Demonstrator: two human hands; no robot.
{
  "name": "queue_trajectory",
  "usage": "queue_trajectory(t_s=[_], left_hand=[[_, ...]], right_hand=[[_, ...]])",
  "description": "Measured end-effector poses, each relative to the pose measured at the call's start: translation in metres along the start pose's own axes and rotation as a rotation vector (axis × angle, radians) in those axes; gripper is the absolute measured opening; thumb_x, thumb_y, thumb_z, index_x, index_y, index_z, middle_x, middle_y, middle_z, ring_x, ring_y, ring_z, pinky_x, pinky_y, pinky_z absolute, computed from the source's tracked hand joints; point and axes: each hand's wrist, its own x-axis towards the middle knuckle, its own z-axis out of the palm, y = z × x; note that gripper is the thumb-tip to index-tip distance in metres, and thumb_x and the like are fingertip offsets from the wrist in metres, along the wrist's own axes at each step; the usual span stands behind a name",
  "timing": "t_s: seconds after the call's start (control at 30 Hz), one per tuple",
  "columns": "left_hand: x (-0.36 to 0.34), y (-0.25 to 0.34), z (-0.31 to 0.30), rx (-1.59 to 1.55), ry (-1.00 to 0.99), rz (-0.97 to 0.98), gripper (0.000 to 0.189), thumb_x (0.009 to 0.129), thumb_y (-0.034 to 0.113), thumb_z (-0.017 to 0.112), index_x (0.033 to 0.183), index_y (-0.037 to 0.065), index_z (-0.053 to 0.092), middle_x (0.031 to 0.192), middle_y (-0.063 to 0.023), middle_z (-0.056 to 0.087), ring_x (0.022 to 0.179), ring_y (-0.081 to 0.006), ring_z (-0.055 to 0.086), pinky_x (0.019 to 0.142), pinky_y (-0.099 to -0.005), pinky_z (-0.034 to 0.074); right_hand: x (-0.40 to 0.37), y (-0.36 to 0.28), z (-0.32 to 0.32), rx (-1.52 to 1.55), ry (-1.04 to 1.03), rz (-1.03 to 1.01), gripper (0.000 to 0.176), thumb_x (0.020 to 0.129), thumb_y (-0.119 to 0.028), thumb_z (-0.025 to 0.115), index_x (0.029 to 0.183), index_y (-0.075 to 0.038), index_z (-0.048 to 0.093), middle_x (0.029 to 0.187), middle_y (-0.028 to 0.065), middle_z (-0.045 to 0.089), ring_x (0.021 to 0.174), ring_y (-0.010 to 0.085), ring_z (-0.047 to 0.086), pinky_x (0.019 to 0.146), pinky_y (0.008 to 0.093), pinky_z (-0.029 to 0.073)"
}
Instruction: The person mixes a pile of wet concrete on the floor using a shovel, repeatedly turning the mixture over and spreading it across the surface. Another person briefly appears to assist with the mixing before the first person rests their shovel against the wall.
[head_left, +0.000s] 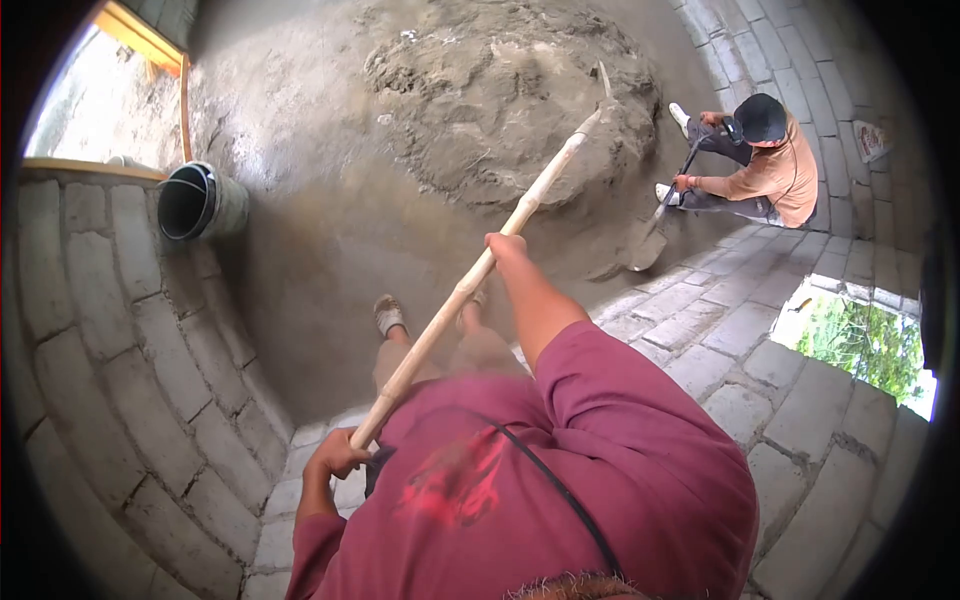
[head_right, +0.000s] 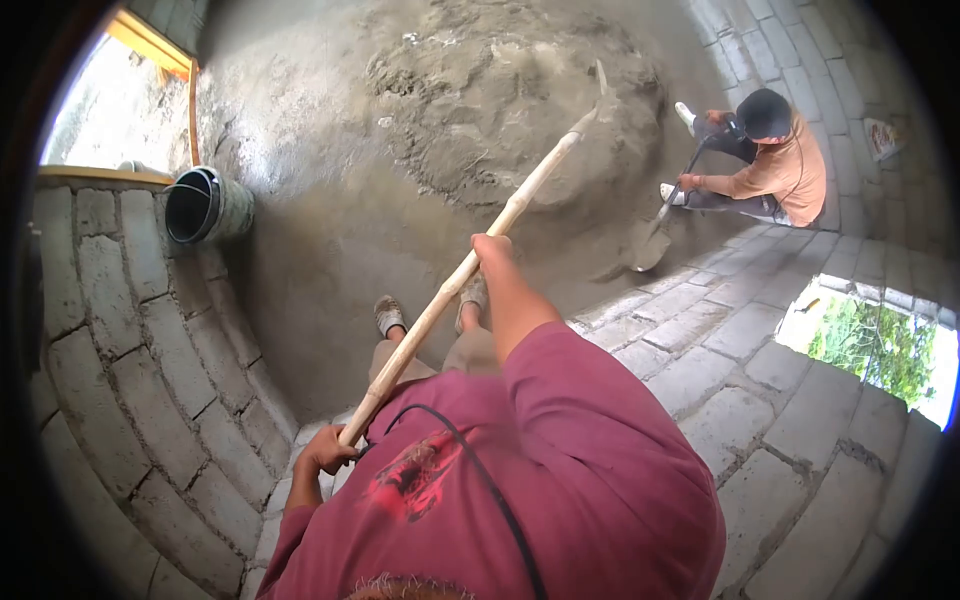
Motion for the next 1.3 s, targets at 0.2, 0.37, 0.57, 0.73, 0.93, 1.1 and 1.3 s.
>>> queue_trajectory(t_s=[0.2, 0.37, 0.57, 0.73, 0.93, 1.1, 1.3], left_hand=[[-0.068, -0.022, -0.047, 0.655, 0.505, -0.163, 0.031, 0.075, 0.014, 0.070, 0.106, 0.013, 0.067, 0.103, -0.0174, 0.073, 0.102, -0.0393, 0.067, 0.089, -0.0513, 0.052], [-0.112, -0.084, -0.087, 0.833, 0.679, -0.278, 0.028, 0.077, 0.013, 0.067, 0.105, 0.014, 0.069, 0.101, -0.0172, 0.073, 0.098, -0.0395, 0.069, 0.086, -0.0510, 0.053], [-0.113, -0.068, -0.126, 0.900, 0.596, -0.172, 0.026, 0.076, 0.016, 0.066, 0.102, 0.014, 0.069, 0.098, -0.0181, 0.073, 0.096, -0.0409, 0.068, 0.084, -0.0514, 0.053], [-0.089, -0.062, -0.160, 0.893, 0.274, -0.040, 0.037, 0.068, 0.021, 0.076, 0.103, 0.011, 0.070, 0.098, -0.0213, 0.072, 0.094, -0.0427, 0.067, 0.085, -0.0494, 0.054], [-0.081, -0.033, -0.200, 0.620, -0.016, -0.223, 0.042, 0.056, 0.014, 0.088, 0.092, 0.000, 0.071, 0.077, -0.0127, 0.070, 0.073, -0.0248, 0.069, 0.072, -0.0389, 0.054], [-0.104, 0.130, -0.177, 0.623, -0.042, -0.377, 0.037, 0.064, 0.014, 0.084, 0.095, 0.003, 0.068, 0.075, -0.0085, 0.070, 0.070, -0.0226, 0.068, 0.067, -0.0398, 0.053], [-0.093, 0.219, -0.165, 1.235, 0.276, -0.220, 0.029, 0.075, 0.017, 0.068, 0.103, 0.008, 0.067, 0.093, -0.0214, 0.072, 0.091, -0.0412, 0.069, 0.081, -0.0503, 0.054]], right_hand=[[-0.061, 0.076, 0.049, 0.198, -0.082, 0.146, 0.034, 0.072, -0.005, 0.073, 0.100, 0.011, 0.066, 0.096, 0.0216, 0.071, 0.081, 0.0308, 0.071, 0.075, 0.0397, 0.057], [-0.146, 0.132, 0.077, 0.514, -0.133, 0.388, 0.027, 0.074, 0.003, 0.070, 0.099, 0.009, 0.061, 0.082, 0.0178, 0.066, 0.063, 0.0271, 0.068, 0.059, 0.0398, 0.057], [-0.175, 0.134, 0.052, 0.533, -0.028, 0.342, 0.034, 0.074, 0.000, 0.073, 0.102, 0.011, 0.059, 0.084, 0.0171, 0.065, 0.061, 0.0269, 0.066, 0.057, 0.0401, 0.055], [-0.179, 0.155, 0.006, 0.402, 0.007, 0.188, 0.044, 0.076, -0.012, 0.079, 0.109, 0.008, 0.057, 0.095, 0.0159, 0.063, 0.082, 0.0271, 0.067, 0.067, 0.0398, 0.057], [-0.192, 0.138, -0.008, 0.446, 0.116, 0.206, 0.054, 0.077, -0.016, 0.079, 0.118, 0.007, 0.052, 0.101, 0.0153, 0.061, 0.083, 0.0286, 0.065, 0.069, 0.0403, 0.057], [-0.066, 0.179, 0.078, 0.697, 0.132, 0.444, 0.046, 0.078, -0.015, 0.077, 0.111, 0.008, 0.056, 0.100, 0.0171, 0.062, 0.087, 0.0291, 0.065, 0.076, 0.0406, 0.056], [-0.031, 0.133, 0.080, 0.965, -0.170, 0.558, 0.025, 0.081, -0.011, 0.073, 0.097, -0.001, 0.056, 0.085, 0.0124, 0.060, 0.074, 0.0256, 0.063, 0.070, 0.0371, 0.056]])
